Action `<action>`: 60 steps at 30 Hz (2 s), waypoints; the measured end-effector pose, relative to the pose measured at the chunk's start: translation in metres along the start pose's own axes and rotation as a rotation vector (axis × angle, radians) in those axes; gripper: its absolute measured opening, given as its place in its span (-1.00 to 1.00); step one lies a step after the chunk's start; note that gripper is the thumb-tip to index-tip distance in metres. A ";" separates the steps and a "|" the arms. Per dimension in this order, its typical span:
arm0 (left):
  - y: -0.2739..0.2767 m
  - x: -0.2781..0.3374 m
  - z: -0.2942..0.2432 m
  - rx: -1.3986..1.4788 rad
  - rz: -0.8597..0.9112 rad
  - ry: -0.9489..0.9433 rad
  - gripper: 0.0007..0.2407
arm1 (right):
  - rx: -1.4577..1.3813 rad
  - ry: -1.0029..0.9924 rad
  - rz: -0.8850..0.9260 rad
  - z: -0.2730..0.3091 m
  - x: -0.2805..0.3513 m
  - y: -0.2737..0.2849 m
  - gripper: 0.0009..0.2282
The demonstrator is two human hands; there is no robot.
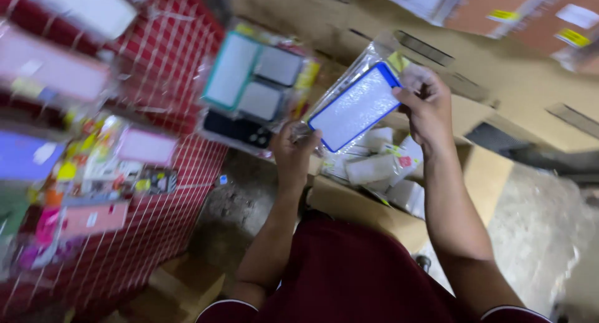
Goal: The person takes packaged phone cases out of a cardboard box one at a time, holds each case up and turns it over, and places the cases onto a display rack beside the box. They also handle a packaged screen protector from the box and hold it up before setting it down.
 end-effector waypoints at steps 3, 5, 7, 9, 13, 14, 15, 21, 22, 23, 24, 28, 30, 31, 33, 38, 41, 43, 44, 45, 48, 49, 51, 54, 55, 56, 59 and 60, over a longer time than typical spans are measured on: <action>0.027 -0.006 -0.026 -0.054 -0.091 -0.106 -0.67 | 0.322 0.023 0.125 0.011 -0.030 -0.053 -0.72; 0.043 -0.013 -0.039 -0.135 -0.157 -0.177 -0.65 | 0.338 0.002 0.219 0.004 -0.052 -0.087 -0.73; 0.058 -0.017 -0.052 -0.219 -0.224 -0.238 -0.62 | 0.355 -0.018 0.311 -0.014 -0.073 -0.113 -0.74; 0.066 -0.024 -0.060 -0.378 -0.334 -0.247 -0.59 | 0.469 0.125 0.372 -0.038 -0.098 -0.129 -0.74; 0.066 -0.040 -0.082 -0.449 -0.458 -0.182 -0.56 | 0.484 0.197 0.456 -0.065 -0.130 -0.160 -0.77; 0.064 -0.043 -0.086 -0.445 -0.489 -0.131 -0.55 | 0.510 0.216 0.453 -0.070 -0.136 -0.166 -0.77; 0.059 -0.045 -0.090 -0.440 -0.513 -0.078 -0.54 | 0.537 0.234 0.443 -0.073 -0.142 -0.169 -0.78; 0.075 -0.055 -0.061 -0.684 -0.492 -0.326 -0.54 | 0.671 0.197 0.368 -0.087 -0.146 -0.176 -0.78; 0.073 -0.051 -0.067 -0.683 -0.489 -0.324 -0.54 | 0.674 0.195 0.365 -0.077 -0.138 -0.179 -0.78; 0.071 -0.046 -0.072 -0.741 -0.483 -0.316 -0.51 | 0.767 0.258 0.300 -0.067 -0.130 -0.181 -0.74; 0.068 -0.042 -0.078 -0.799 -0.477 -0.309 -0.48 | 0.860 0.321 0.235 -0.056 -0.122 -0.183 -0.69; 0.081 -0.017 -0.093 -0.925 -0.475 -0.363 -0.46 | 1.011 0.607 0.151 -0.038 -0.105 -0.171 -0.54; 0.087 -0.006 -0.100 -0.998 -0.478 -0.470 -0.50 | 0.984 0.638 0.166 -0.034 -0.097 -0.160 -0.54; 0.082 -0.005 -0.104 -0.999 -0.468 -0.466 -0.50 | 0.988 0.632 0.157 -0.030 -0.094 -0.155 -0.54; 0.074 -0.002 -0.112 -0.956 -0.452 -0.442 -0.55 | 0.986 0.688 0.135 -0.023 -0.085 -0.144 -0.61; 0.035 -0.002 -0.101 -0.889 -0.276 -0.465 -0.65 | 0.973 0.479 0.047 -0.011 -0.058 -0.107 -0.62; 0.000 -0.003 -0.077 -0.859 -0.066 -0.421 -0.72 | 0.956 0.431 -0.026 -0.009 -0.034 -0.071 -0.67; -0.023 -0.008 -0.051 -0.827 0.067 -0.336 -0.75 | 0.968 0.367 -0.079 -0.014 -0.018 -0.042 -0.70; -0.034 -0.011 -0.033 -0.784 0.171 -0.248 -0.77 | 0.977 0.323 -0.101 -0.019 -0.011 -0.026 -0.72; -0.043 -0.012 -0.015 -0.740 0.275 -0.154 -0.78 | 0.985 0.274 -0.125 -0.026 0.000 -0.011 -0.74; -0.044 -0.027 0.062 -0.784 0.497 -0.073 -0.80 | 0.970 0.109 -0.179 -0.049 0.022 0.037 -0.76; -0.036 -0.032 0.099 -0.780 0.529 -0.052 -0.80 | 0.977 0.085 -0.208 -0.058 0.031 0.054 -0.76; -0.019 -0.038 0.175 -0.945 0.674 0.062 -0.78 | 1.022 -0.037 -0.175 -0.077 0.050 0.086 -0.76; 0.010 -0.040 0.273 -1.142 0.827 0.207 -0.75 | 1.073 -0.288 -0.151 -0.116 0.073 0.128 -0.75; 0.009 -0.035 0.286 -1.139 0.846 0.223 -0.75 | 1.073 -0.308 -0.165 -0.125 0.081 0.139 -0.75; 0.009 -0.029 0.299 -1.225 0.882 0.293 -0.72 | 1.117 -0.389 -0.097 -0.135 0.089 0.148 -0.71; 0.025 -0.013 0.340 -1.409 0.916 0.414 -0.68 | 1.168 -0.515 0.020 -0.158 0.108 0.163 -0.67; 0.036 -0.005 0.353 -1.507 0.902 0.459 -0.68 | 1.181 -0.550 0.075 -0.164 0.116 0.163 -0.66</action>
Point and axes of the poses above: each hand's wrist, its own x-axis away from the middle knuckle, its own y-axis out of the back of the hand, z = x × y, the point moved 2 cm from there along -x, towards the middle knuckle, and after that the axes turned 8 degrees about x, right-handed, at the moved point
